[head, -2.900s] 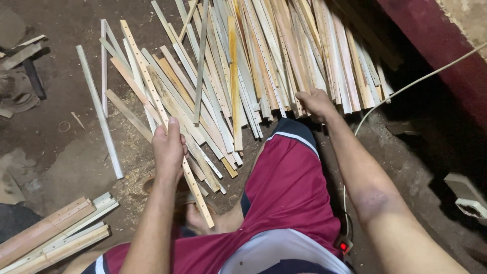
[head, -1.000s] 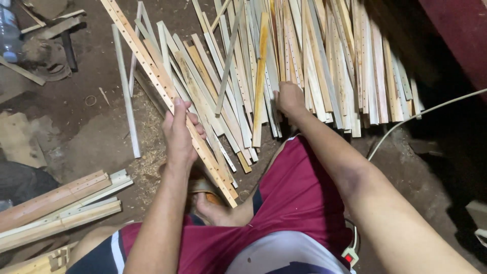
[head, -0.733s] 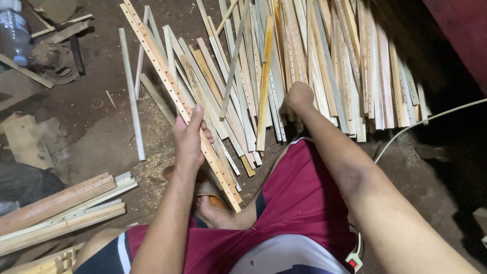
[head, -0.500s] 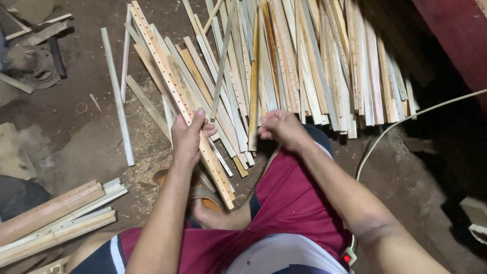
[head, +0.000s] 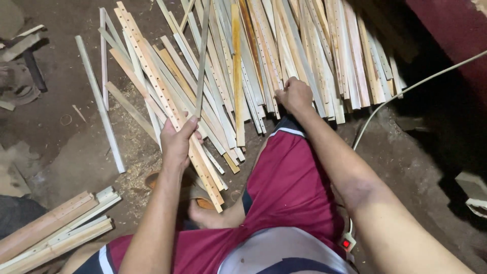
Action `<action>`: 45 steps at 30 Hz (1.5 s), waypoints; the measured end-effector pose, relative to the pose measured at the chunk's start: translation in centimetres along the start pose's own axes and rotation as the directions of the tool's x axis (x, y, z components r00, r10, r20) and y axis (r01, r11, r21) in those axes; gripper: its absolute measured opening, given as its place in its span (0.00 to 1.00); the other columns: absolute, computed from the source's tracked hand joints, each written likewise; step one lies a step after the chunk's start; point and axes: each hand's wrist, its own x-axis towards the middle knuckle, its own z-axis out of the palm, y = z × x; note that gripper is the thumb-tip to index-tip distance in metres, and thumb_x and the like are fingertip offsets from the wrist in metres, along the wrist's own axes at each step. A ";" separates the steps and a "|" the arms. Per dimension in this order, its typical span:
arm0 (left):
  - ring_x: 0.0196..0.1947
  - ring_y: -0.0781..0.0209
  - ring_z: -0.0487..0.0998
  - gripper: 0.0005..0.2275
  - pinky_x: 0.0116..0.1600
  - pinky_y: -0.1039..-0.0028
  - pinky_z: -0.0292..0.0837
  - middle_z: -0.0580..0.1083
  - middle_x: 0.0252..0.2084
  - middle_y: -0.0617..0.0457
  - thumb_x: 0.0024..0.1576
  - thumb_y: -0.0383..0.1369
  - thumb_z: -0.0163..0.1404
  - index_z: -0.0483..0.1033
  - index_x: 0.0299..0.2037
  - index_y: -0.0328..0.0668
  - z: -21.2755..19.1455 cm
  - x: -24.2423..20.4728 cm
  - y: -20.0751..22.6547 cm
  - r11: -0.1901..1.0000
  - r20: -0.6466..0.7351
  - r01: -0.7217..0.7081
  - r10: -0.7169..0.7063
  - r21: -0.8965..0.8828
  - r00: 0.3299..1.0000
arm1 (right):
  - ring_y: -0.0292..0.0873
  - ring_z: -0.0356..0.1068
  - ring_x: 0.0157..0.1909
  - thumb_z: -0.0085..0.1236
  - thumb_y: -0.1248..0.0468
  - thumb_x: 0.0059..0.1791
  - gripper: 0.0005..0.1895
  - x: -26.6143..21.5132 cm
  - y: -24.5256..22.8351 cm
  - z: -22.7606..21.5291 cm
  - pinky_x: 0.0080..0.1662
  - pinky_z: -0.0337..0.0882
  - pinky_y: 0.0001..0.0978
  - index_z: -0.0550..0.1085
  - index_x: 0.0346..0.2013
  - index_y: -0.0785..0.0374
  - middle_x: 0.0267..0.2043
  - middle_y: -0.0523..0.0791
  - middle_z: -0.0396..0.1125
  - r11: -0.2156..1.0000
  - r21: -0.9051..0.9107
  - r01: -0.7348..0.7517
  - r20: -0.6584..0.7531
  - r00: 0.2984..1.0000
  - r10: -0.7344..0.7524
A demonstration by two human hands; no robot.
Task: Sorting and aligning thin wooden slats with pre-drilled holes into a bundle.
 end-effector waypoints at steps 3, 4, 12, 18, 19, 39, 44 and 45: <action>0.18 0.61 0.78 0.21 0.21 0.73 0.83 0.73 0.29 0.45 0.56 0.27 0.60 0.67 0.56 0.30 0.1 -0.4 0.3 1.000 -0.003 -0.023 0.023 -0.002 1.000 | 0.62 0.78 0.36 0.67 0.60 0.43 0.08 3.0 4.5 3.7 0.35 0.78 0.53 0.80 0.29 0.62 0.25 0.52 0.72 0.995 -0.084 0.062 0.034 0.998 -0.060; 0.18 0.61 0.78 0.21 0.21 0.73 0.83 0.73 0.29 0.45 0.56 0.27 0.60 0.67 0.56 0.30 0.1 -0.3 0.3 1.000 0.001 -0.023 0.023 0.001 1.000 | 0.62 0.78 0.36 0.67 0.60 0.43 0.08 2.2 3.9 3.2 0.35 0.78 0.53 0.80 0.29 0.62 0.25 0.52 0.72 0.995 -0.082 0.058 0.032 0.998 -0.056; 0.17 0.60 0.78 0.21 0.20 0.73 0.82 0.73 0.28 0.45 0.56 0.26 0.60 0.68 0.57 0.31 0.1 -0.4 0.2 0.999 -0.008 -0.034 0.034 -0.008 0.999 | 0.54 0.76 0.48 0.53 0.50 0.53 0.11 -0.7 -1.1 -1.1 0.51 0.76 0.48 0.81 0.44 0.44 0.38 0.45 0.77 0.979 0.203 0.035 0.096 0.994 -0.056; 0.17 0.59 0.78 0.20 0.21 0.72 0.82 0.73 0.28 0.44 0.56 0.26 0.59 0.68 0.56 0.30 -0.2 -0.3 -0.1 0.999 -0.041 -0.016 0.017 0.029 0.999 | 0.66 0.76 0.46 0.60 0.55 0.48 0.14 5.1 -0.4 1.8 0.46 0.76 0.56 0.80 0.37 0.64 0.34 0.59 0.73 0.998 0.059 -0.030 0.009 1.000 0.030; 0.17 0.59 0.78 0.20 0.21 0.72 0.82 0.73 0.28 0.44 0.56 0.26 0.59 0.68 0.56 0.30 -0.4 -0.3 0.0 0.999 -0.049 -0.015 0.017 0.029 0.999 | 0.66 0.76 0.46 0.60 0.55 0.48 0.14 5.5 -0.3 2.1 0.46 0.76 0.56 0.80 0.37 0.64 0.34 0.59 0.73 0.998 0.060 -0.025 0.015 1.000 0.024; 0.18 0.59 0.79 0.21 0.21 0.73 0.82 0.74 0.28 0.43 0.55 0.25 0.60 0.67 0.56 0.29 -0.2 0.4 0.3 0.999 -0.028 -0.021 0.022 0.049 0.999 | 0.71 0.75 0.44 0.67 0.67 0.37 0.17 0.4 -0.2 0.0 0.44 0.77 0.62 0.80 0.36 0.78 0.34 0.64 0.73 0.991 -0.127 0.036 0.290 0.957 0.003; 0.18 0.59 0.79 0.20 0.22 0.73 0.83 0.74 0.29 0.43 0.56 0.26 0.59 0.67 0.55 0.30 -0.2 0.6 0.3 0.999 -0.027 -0.015 0.016 0.050 0.999 | 0.69 0.75 0.45 0.63 0.71 0.37 0.15 1.4 1.1 0.7 0.44 0.77 0.60 0.79 0.38 0.73 0.37 0.62 0.73 1.000 -0.020 0.012 0.301 0.954 -0.006; 0.19 0.59 0.79 0.19 0.22 0.73 0.84 0.74 0.30 0.43 0.56 0.25 0.59 0.67 0.55 0.30 -0.2 0.3 0.5 0.998 -0.032 -0.002 0.004 0.064 0.999 | 0.65 0.77 0.42 0.66 0.70 0.37 0.12 0.8 0.7 -0.4 0.42 0.77 0.56 0.82 0.35 0.65 0.35 0.58 0.75 0.996 0.080 -0.042 0.332 0.943 0.014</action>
